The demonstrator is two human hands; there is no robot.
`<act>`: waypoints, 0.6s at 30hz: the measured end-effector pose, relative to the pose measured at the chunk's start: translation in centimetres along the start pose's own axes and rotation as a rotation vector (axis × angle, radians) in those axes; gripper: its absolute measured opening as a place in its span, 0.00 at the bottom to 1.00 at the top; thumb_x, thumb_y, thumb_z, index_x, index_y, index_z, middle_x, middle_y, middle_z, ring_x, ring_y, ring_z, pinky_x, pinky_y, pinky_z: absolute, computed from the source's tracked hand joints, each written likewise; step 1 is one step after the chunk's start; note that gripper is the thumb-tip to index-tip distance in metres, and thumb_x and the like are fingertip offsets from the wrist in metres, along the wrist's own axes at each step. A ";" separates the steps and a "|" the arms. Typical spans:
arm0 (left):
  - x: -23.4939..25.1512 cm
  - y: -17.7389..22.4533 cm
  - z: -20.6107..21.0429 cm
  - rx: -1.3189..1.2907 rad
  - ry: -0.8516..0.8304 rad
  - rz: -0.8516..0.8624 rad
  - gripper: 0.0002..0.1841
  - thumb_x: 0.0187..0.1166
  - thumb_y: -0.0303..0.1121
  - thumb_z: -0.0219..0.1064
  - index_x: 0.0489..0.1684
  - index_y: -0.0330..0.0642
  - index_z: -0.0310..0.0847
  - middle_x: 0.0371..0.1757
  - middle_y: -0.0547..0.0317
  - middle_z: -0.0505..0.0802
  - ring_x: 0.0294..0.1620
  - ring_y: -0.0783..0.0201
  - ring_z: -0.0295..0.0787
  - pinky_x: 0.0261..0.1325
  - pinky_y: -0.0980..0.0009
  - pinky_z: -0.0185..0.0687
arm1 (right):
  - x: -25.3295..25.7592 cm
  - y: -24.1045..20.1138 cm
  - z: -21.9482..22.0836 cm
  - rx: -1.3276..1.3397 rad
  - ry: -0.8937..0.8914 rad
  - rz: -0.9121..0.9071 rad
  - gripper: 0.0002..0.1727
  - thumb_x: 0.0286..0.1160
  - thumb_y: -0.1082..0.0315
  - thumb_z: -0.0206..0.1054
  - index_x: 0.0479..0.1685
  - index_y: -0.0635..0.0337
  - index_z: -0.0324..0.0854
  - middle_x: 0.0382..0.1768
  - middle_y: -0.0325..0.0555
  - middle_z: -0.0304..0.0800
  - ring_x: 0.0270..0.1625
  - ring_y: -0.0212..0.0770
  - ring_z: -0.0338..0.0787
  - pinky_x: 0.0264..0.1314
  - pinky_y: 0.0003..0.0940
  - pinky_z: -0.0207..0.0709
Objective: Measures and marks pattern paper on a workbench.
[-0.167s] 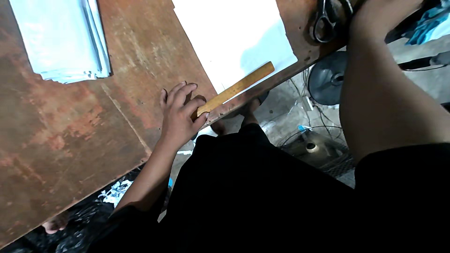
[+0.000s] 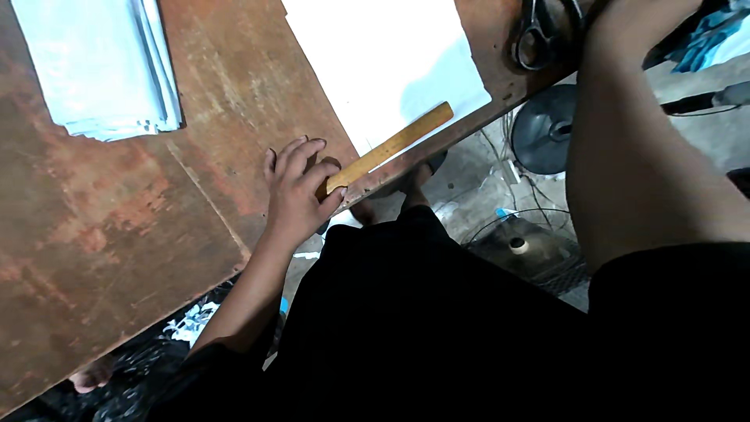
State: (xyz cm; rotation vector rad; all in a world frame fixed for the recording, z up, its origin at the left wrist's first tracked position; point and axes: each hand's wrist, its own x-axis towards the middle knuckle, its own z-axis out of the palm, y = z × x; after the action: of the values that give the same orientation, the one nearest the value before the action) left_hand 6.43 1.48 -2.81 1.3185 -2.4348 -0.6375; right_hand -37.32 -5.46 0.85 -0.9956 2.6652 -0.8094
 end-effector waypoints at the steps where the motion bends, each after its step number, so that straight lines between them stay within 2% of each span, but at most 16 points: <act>1: 0.1 0.0 0.0 0.005 0.000 0.001 0.16 0.76 0.52 0.72 0.52 0.54 0.91 0.80 0.54 0.82 0.90 0.46 0.64 0.88 0.30 0.42 | 1.1 1.5 0.1 0.084 0.023 -0.012 0.06 0.72 0.75 0.61 0.34 0.67 0.83 0.34 0.46 0.82 0.43 0.33 0.83 0.53 0.33 0.75; 3: 0.2 -0.1 0.0 0.013 0.010 0.004 0.15 0.75 0.51 0.73 0.51 0.56 0.92 0.79 0.55 0.83 0.89 0.46 0.65 0.88 0.30 0.43 | 2.6 4.2 0.1 0.365 0.074 -0.098 0.06 0.72 0.77 0.60 0.29 0.63 0.77 0.25 0.40 0.78 0.32 0.31 0.81 0.41 0.30 0.77; 4: 0.2 -0.1 0.0 0.014 0.014 0.007 0.15 0.75 0.51 0.73 0.50 0.56 0.92 0.79 0.56 0.83 0.89 0.46 0.66 0.87 0.30 0.44 | 2.9 5.1 0.1 0.538 0.095 -0.111 0.05 0.75 0.77 0.59 0.32 0.63 0.76 0.25 0.40 0.80 0.30 0.32 0.84 0.37 0.30 0.81; 5: 0.3 -0.1 -0.1 0.015 0.009 0.006 0.14 0.75 0.51 0.73 0.50 0.56 0.92 0.79 0.56 0.83 0.89 0.47 0.65 0.88 0.30 0.44 | 2.7 5.9 0.0 0.663 0.090 -0.094 0.04 0.79 0.74 0.59 0.44 0.66 0.76 0.33 0.44 0.82 0.33 0.36 0.87 0.38 0.34 0.86; 6: 0.5 -0.2 -0.1 0.017 -0.001 0.004 0.14 0.75 0.51 0.73 0.50 0.57 0.93 0.79 0.57 0.83 0.89 0.47 0.64 0.88 0.31 0.43 | 1.8 6.5 0.0 0.745 0.079 -0.075 0.11 0.82 0.71 0.60 0.56 0.69 0.73 0.41 0.48 0.83 0.37 0.40 0.89 0.39 0.38 0.89; 7: 0.6 -0.1 -0.1 0.018 -0.008 0.000 0.14 0.75 0.52 0.73 0.50 0.57 0.93 0.80 0.57 0.83 0.89 0.47 0.64 0.88 0.30 0.43 | 0.2 6.7 -0.1 0.797 0.063 -0.062 0.16 0.84 0.70 0.59 0.63 0.70 0.68 0.46 0.50 0.82 0.40 0.42 0.90 0.41 0.41 0.90; 8: 0.7 -0.1 -0.1 0.016 -0.013 -0.003 0.15 0.75 0.52 0.73 0.50 0.57 0.93 0.80 0.57 0.82 0.89 0.47 0.64 0.88 0.30 0.43 | -1.9 7.0 -0.1 0.830 0.034 -0.069 0.17 0.85 0.68 0.57 0.65 0.69 0.65 0.47 0.50 0.81 0.42 0.43 0.89 0.44 0.43 0.89; 11: 0.8 -0.1 -0.2 0.009 -0.012 -0.004 0.15 0.75 0.52 0.73 0.49 0.57 0.93 0.79 0.56 0.83 0.88 0.47 0.65 0.87 0.30 0.43 | -9.3 8.3 0.8 0.891 -0.099 -0.075 0.15 0.88 0.65 0.56 0.64 0.63 0.64 0.43 0.42 0.84 0.36 0.39 0.90 0.39 0.43 0.91; 13: 0.7 -0.2 -0.3 -0.004 -0.010 0.003 0.16 0.74 0.53 0.73 0.50 0.57 0.93 0.79 0.55 0.83 0.88 0.45 0.66 0.87 0.29 0.43 | -14.0 9.2 1.3 0.889 -0.214 -0.059 0.14 0.85 0.65 0.60 0.62 0.59 0.66 0.41 0.38 0.85 0.35 0.37 0.90 0.39 0.42 0.91; 15: 0.7 -0.1 -0.7 -0.035 -0.007 -0.003 0.21 0.73 0.54 0.74 0.57 0.53 0.90 0.79 0.51 0.83 0.87 0.45 0.68 0.87 0.30 0.46 | -17.6 9.9 1.7 0.854 -0.292 -0.061 0.14 0.80 0.69 0.65 0.59 0.59 0.69 0.41 0.36 0.86 0.35 0.34 0.89 0.40 0.39 0.90; 18: 1.7 0.8 -1.5 -0.100 0.026 0.010 0.25 0.77 0.52 0.71 0.64 0.43 0.86 0.77 0.45 0.82 0.81 0.47 0.74 0.87 0.39 0.56 | -20.7 9.7 1.3 0.756 -0.380 -0.164 0.13 0.80 0.71 0.65 0.58 0.63 0.73 0.43 0.39 0.88 0.36 0.31 0.89 0.40 0.34 0.90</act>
State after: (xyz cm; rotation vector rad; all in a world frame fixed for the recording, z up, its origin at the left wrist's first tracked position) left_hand 5.70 0.08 -1.05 1.2675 -2.3549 -0.7247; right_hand -26.54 13.51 -5.89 -1.0170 1.7405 -1.3524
